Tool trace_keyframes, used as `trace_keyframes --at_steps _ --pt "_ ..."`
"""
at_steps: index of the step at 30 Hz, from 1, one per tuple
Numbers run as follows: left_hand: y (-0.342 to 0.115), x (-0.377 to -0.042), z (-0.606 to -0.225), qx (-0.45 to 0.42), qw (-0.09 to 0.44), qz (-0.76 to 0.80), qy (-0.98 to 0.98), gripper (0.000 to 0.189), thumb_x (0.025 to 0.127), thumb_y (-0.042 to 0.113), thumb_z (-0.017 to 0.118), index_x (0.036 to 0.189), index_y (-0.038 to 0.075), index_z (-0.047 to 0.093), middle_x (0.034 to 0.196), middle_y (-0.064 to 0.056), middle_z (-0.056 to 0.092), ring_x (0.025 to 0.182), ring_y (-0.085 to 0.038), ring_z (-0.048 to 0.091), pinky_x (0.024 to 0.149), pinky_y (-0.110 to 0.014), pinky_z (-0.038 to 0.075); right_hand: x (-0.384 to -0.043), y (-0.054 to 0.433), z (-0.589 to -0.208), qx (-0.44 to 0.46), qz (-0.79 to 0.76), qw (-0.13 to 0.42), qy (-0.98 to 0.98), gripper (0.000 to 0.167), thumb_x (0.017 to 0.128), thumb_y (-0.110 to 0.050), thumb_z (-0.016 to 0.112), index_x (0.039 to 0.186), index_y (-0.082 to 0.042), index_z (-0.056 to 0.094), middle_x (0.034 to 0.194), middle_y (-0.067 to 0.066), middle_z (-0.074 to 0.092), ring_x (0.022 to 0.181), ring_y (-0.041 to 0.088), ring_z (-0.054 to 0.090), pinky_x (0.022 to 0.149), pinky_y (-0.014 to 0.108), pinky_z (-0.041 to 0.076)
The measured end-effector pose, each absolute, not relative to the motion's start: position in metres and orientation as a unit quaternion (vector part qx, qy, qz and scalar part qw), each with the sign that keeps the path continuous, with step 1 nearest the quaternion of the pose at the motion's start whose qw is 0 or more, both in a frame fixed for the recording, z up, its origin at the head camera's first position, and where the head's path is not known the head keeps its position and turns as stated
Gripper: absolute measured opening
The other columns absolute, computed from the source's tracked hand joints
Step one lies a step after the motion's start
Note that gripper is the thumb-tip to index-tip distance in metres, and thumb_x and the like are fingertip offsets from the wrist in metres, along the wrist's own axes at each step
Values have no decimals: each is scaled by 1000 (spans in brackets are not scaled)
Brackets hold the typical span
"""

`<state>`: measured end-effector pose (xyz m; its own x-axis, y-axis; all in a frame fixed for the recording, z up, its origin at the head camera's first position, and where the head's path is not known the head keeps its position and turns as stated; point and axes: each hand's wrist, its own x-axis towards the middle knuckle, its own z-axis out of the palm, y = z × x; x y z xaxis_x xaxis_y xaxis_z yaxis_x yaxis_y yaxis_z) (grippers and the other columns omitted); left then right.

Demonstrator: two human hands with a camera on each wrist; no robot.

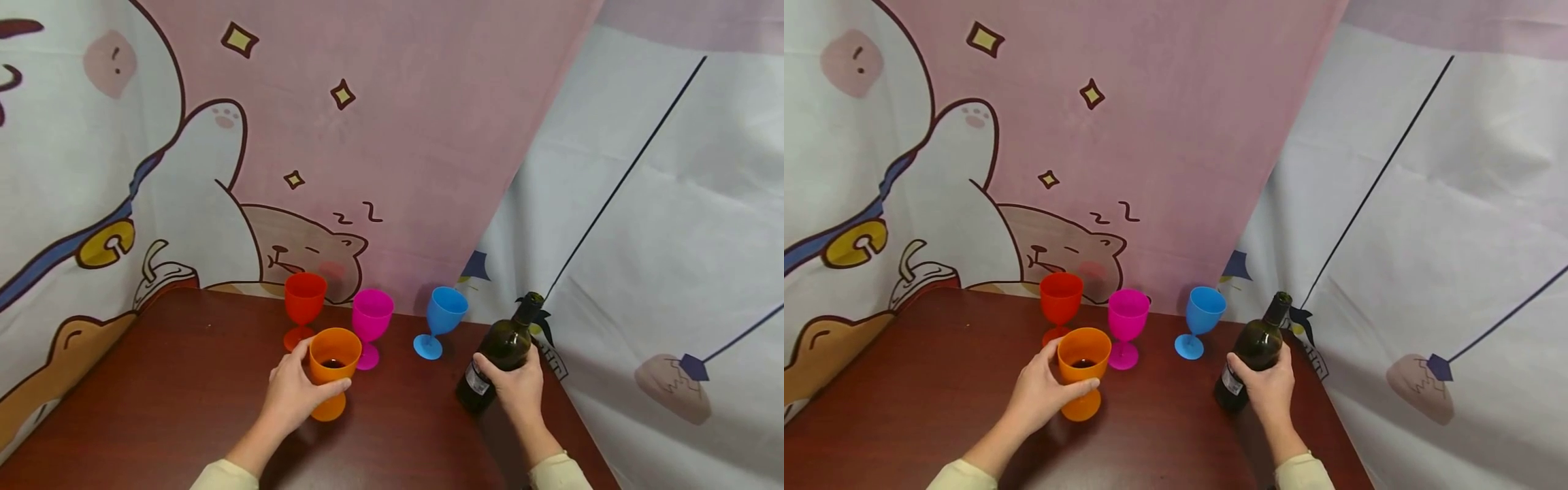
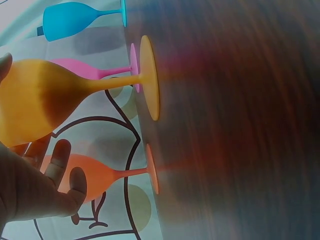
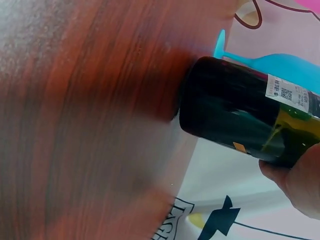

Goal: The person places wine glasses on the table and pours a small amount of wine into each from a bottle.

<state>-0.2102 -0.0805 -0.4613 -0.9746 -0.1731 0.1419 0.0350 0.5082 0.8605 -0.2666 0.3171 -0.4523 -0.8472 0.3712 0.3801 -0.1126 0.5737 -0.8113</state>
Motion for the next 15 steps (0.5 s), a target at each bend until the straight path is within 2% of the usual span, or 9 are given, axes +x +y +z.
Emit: trace_keyframes --at_steps 6,9,11,15 --pt "-81 -210 -461 41 103 -493 -863 101 69 55 99 153 21 54 134 -13 69 119 -40 57 99 -59 47 -266 319 -455 -83 454 261 -847 90 80 -34 96 151 -9 48 133 12 63 108 7 54 84 9 41" --pt "-81 -210 -461 39 104 -493 -863 100 69 54 98 153 21 54 134 -12 70 119 -39 57 99 -58 47 -266 319 -455 -80 457 258 -847 90 80 -34 96 152 -9 47 134 12 63 111 12 55 86 11 43" --pt "-81 -210 -461 38 106 -493 -863 100 69 54 98 153 21 54 135 -12 70 119 -39 57 99 -57 46 -266 320 -455 -76 453 255 -851 92 81 -36 95 153 -9 45 135 14 63 114 17 57 91 20 47" --pt "-81 -211 -461 38 105 -492 -864 100 69 54 99 153 21 54 135 -12 70 119 -38 57 98 -56 46 -264 321 -457 -69 445 242 -860 96 84 -41 92 157 -7 39 137 20 61 122 31 60 103 49 52"
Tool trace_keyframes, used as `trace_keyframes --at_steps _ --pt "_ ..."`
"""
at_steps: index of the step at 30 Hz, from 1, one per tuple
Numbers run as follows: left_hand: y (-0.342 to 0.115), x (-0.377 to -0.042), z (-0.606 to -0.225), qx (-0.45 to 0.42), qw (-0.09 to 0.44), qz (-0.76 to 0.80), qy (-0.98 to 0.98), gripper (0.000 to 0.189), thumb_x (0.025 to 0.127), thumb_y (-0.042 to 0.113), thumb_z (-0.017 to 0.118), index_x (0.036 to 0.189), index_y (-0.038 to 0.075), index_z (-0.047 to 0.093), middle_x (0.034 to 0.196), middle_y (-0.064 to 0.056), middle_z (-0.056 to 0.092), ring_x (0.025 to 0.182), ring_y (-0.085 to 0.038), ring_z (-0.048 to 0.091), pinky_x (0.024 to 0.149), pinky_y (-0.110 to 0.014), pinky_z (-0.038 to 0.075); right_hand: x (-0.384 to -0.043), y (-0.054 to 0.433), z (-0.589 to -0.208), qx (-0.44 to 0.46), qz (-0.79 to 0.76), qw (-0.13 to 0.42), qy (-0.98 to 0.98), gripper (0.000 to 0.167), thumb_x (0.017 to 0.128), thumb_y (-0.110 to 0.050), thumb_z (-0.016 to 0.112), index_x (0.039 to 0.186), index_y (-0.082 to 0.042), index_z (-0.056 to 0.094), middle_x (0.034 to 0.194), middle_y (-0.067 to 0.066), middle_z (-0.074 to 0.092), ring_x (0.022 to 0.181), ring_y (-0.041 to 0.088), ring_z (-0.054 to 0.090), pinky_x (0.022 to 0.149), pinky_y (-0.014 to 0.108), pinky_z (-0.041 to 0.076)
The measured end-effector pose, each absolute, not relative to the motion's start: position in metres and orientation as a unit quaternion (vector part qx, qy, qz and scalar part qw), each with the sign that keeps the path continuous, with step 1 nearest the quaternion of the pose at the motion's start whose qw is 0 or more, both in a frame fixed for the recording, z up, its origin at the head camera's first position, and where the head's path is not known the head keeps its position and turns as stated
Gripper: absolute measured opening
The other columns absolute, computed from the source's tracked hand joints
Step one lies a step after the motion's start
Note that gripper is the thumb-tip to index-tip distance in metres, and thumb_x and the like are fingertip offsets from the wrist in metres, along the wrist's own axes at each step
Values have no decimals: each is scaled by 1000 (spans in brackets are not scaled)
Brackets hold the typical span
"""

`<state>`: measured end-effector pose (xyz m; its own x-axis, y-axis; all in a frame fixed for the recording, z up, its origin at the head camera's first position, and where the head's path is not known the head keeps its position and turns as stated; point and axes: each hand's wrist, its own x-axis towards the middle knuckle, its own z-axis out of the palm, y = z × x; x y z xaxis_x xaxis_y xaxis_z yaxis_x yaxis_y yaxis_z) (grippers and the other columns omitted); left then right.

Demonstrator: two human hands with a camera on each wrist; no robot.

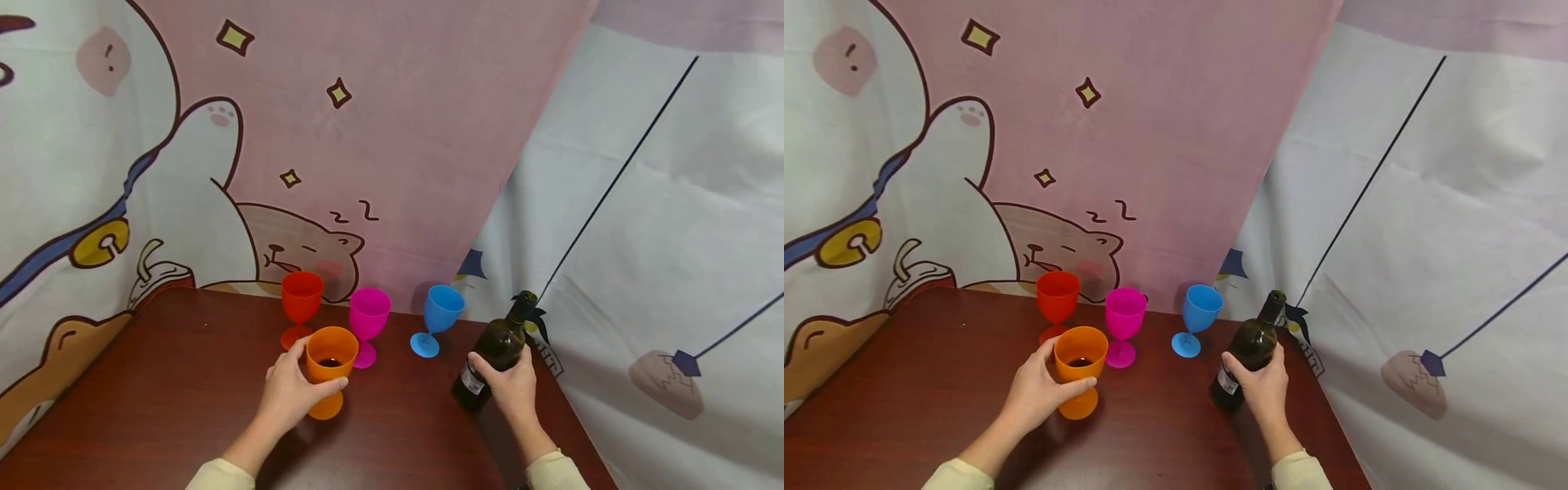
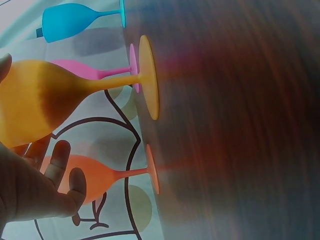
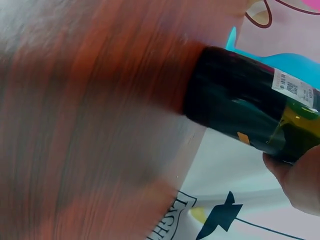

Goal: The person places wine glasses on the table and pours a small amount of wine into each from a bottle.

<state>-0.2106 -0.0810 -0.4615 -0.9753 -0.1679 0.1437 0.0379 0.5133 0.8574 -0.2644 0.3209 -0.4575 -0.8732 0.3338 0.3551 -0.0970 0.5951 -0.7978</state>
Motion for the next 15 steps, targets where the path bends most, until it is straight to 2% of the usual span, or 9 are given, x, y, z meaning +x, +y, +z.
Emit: trace_keyframes --at_steps 2,5,11,15 --pt "-80 -211 -462 37 104 -491 -864 100 69 54 99 153 21 54 134 -12 70 119 -38 57 98 -56 46 -262 322 -458 -71 438 239 -863 96 86 -44 90 158 -7 37 139 22 61 125 37 60 106 59 50" --pt "-79 -211 -462 33 103 -488 -866 101 69 53 99 153 20 54 135 -12 70 120 -38 57 99 -56 46 -259 324 -458 -79 435 245 -863 97 88 -47 87 161 -10 36 144 23 59 131 41 59 109 64 47" --pt "-79 -212 -462 33 107 -488 -866 102 70 53 98 154 19 52 133 -14 70 118 -40 59 99 -59 48 -258 326 -450 -65 425 235 -872 99 90 -49 85 165 -12 32 145 24 59 130 42 60 107 63 48" --pt "-84 -213 -461 26 115 -501 -858 101 71 51 99 154 17 52 134 -14 71 119 -37 65 104 -61 52 -260 326 -450 -55 422 217 -878 98 92 -49 83 166 -13 29 143 23 60 127 41 62 106 61 50"
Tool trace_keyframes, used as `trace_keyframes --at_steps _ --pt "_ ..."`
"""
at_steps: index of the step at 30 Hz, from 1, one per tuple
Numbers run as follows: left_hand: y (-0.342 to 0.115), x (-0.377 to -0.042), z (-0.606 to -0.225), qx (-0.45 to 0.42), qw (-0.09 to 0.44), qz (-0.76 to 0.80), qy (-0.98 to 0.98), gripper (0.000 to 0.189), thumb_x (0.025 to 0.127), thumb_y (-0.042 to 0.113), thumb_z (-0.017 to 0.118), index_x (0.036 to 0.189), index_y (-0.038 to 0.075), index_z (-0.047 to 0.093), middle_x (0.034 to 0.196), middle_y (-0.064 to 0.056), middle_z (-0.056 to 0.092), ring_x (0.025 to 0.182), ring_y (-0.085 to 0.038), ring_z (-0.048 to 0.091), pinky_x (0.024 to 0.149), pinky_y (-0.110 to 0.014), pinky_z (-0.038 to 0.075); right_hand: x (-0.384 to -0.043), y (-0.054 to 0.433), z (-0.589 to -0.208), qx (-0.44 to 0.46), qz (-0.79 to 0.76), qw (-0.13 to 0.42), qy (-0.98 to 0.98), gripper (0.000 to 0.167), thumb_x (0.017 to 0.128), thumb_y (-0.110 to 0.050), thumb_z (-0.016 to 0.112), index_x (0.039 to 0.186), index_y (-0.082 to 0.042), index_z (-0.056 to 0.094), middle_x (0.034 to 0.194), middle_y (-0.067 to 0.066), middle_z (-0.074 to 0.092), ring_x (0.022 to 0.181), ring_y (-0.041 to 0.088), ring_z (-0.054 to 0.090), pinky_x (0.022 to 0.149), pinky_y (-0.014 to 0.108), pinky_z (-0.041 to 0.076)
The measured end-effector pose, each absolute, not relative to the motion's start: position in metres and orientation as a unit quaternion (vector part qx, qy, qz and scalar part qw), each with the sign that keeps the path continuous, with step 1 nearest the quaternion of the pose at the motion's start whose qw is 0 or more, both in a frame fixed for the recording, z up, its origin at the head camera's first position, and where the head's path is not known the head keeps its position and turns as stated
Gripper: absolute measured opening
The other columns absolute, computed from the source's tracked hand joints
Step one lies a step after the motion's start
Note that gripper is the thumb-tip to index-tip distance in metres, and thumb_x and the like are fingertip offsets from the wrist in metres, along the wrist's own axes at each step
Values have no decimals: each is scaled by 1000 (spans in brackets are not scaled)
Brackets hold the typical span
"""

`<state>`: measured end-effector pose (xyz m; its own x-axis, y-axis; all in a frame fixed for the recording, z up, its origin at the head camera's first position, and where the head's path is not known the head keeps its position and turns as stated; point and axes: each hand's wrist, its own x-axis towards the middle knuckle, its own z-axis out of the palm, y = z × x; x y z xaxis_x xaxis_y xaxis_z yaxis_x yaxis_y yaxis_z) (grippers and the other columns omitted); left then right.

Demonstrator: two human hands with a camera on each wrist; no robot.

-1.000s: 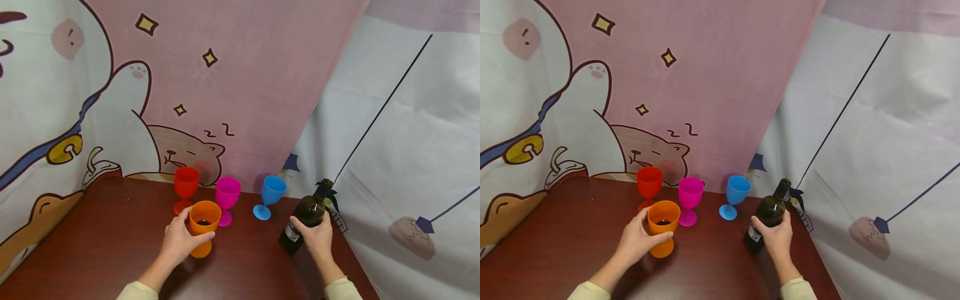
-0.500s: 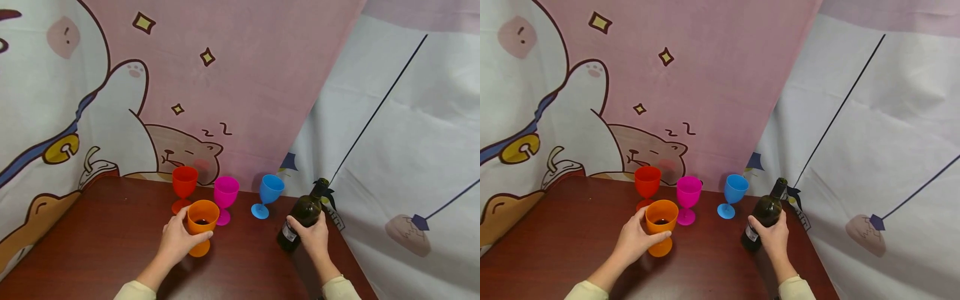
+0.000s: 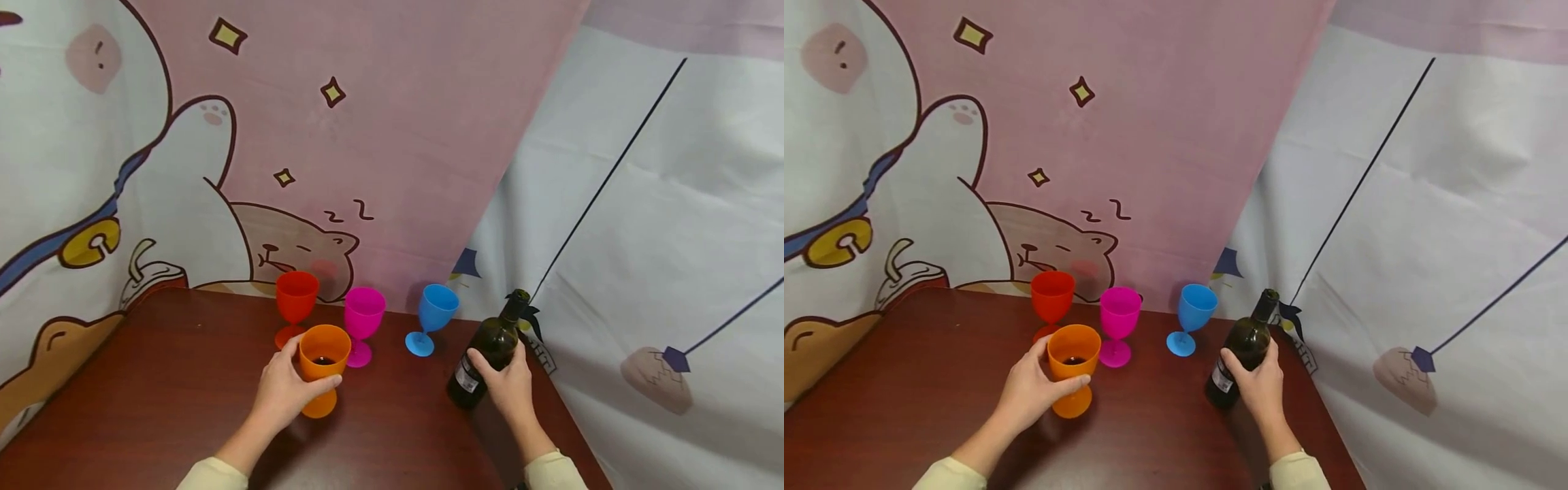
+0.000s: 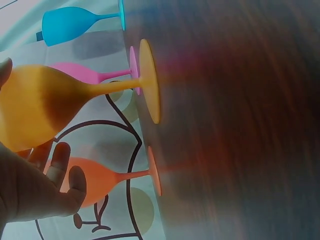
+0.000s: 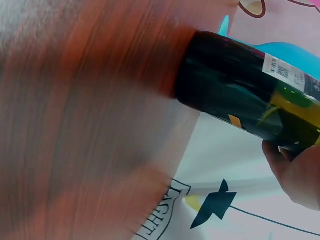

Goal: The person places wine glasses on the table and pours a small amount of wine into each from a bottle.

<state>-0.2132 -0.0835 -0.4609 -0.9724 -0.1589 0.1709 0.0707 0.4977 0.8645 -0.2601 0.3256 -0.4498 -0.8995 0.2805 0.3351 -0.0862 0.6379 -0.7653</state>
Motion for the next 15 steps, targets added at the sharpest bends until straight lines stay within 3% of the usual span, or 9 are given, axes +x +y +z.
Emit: trace_keyframes --at_steps 6,15 --pt "-101 -216 -458 13 117 -518 -847 98 74 48 98 153 14 51 135 -12 72 121 -32 68 107 -58 54 -263 321 -455 -57 429 230 -871 96 91 -46 84 164 -14 31 140 24 64 125 40 62 106 61 50" --pt "-147 -226 -455 35 97 -496 -862 104 79 53 93 158 7 42 142 -21 66 128 -40 65 109 -61 54 -262 322 -458 -61 435 247 -864 93 90 -44 86 163 -16 35 139 24 64 126 41 63 107 62 50"
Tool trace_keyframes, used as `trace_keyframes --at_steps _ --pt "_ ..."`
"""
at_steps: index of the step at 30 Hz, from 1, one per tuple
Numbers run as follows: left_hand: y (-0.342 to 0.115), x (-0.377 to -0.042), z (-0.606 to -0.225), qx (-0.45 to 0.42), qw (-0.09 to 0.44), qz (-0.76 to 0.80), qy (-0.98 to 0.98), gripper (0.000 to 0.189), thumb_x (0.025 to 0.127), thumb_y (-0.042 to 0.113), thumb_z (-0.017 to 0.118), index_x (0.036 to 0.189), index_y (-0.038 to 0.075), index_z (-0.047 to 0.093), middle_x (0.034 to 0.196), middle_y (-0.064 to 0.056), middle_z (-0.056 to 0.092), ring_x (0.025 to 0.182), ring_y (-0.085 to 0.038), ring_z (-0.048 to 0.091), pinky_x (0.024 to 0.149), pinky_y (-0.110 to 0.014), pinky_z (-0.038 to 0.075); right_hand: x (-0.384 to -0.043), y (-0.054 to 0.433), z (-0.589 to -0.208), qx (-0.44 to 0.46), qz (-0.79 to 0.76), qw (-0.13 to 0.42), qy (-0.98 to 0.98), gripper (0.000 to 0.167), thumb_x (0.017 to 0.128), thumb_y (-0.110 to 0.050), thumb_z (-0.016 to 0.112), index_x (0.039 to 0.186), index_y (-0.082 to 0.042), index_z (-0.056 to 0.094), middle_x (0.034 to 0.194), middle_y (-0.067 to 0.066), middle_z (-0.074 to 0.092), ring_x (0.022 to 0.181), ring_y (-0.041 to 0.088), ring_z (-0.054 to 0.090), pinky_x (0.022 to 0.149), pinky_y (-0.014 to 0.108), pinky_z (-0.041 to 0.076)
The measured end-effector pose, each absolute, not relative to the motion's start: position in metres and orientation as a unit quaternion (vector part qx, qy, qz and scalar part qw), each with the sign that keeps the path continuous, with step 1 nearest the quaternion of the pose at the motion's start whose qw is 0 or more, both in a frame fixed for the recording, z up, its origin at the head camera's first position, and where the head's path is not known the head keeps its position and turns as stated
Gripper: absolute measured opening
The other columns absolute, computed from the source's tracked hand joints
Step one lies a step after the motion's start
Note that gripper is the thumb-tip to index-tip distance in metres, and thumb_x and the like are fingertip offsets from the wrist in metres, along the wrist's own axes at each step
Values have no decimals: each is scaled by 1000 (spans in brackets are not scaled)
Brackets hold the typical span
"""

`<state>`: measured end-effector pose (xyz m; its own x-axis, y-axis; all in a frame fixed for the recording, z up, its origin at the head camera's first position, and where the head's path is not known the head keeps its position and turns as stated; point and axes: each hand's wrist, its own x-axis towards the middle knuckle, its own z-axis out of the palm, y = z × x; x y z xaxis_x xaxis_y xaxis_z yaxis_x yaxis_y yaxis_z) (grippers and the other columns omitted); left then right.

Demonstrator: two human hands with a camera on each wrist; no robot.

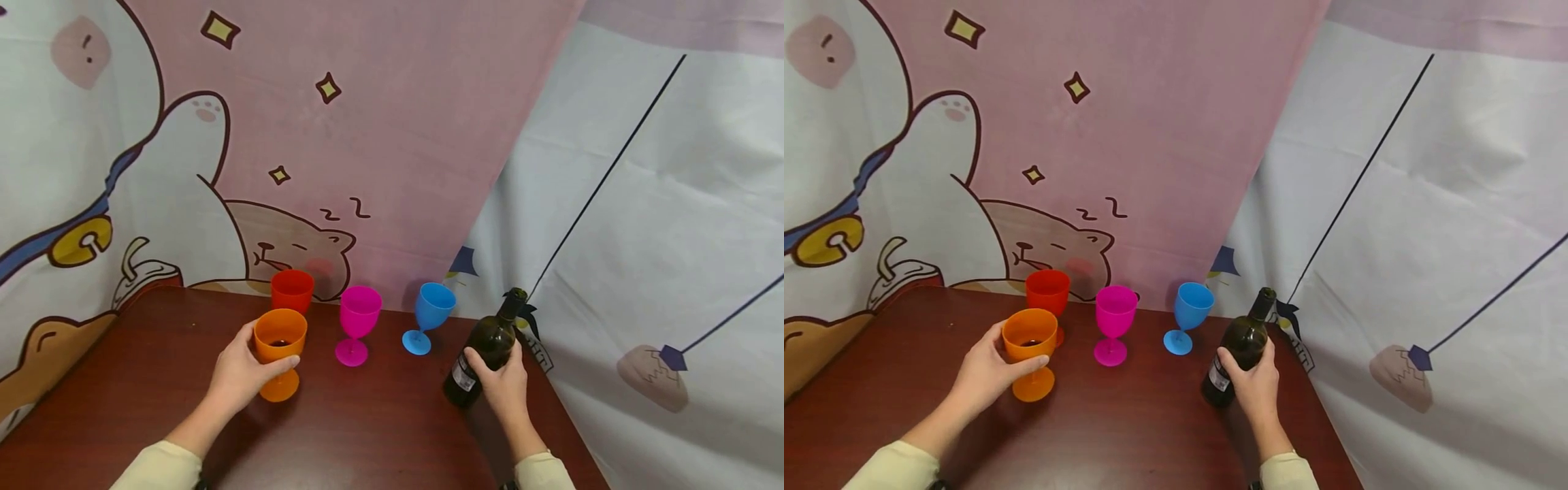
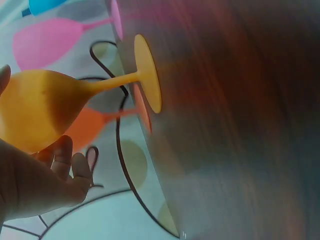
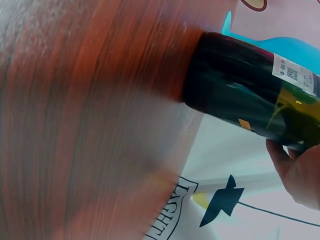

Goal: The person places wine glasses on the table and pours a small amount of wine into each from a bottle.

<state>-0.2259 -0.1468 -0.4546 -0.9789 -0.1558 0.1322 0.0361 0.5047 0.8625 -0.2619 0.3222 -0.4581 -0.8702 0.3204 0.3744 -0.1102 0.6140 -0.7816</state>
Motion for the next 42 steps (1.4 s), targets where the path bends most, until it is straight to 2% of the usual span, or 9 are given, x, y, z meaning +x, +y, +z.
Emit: trace_keyframes --at_steps 7,16,27,33,42 --pt "-182 -241 -449 40 103 -479 -871 105 84 54 89 158 1 38 144 -27 61 126 -46 64 108 -65 54 -261 324 -461 -66 429 265 -861 92 89 -43 87 162 -17 37 136 24 67 122 41 66 103 62 52" --pt "-211 -267 -446 51 106 -480 -869 104 87 55 86 157 -3 35 143 -31 58 125 -48 62 107 -66 53 -261 325 -464 -68 436 260 -859 94 89 -44 86 163 -19 35 139 24 66 125 42 65 106 63 51" --pt "-217 -296 -445 71 97 -482 -868 107 91 57 81 162 -4 27 149 -34 51 129 -52 56 110 -70 49 -262 322 -463 -73 439 256 -858 93 89 -46 87 162 -19 36 137 24 66 123 41 65 105 62 51" --pt "-215 -307 -444 74 85 -489 -865 112 91 59 79 165 -3 21 154 -34 47 134 -53 52 113 -72 45 -262 321 -463 -71 443 257 -856 92 88 -44 87 161 -19 37 136 23 67 122 40 65 105 60 51" --pt "-207 -316 -442 66 75 -494 -863 113 92 58 79 167 -2 19 158 -34 44 139 -53 49 115 -72 43 -262 322 -463 -66 445 257 -855 90 89 -44 87 160 -19 38 135 21 68 121 37 66 104 60 52"
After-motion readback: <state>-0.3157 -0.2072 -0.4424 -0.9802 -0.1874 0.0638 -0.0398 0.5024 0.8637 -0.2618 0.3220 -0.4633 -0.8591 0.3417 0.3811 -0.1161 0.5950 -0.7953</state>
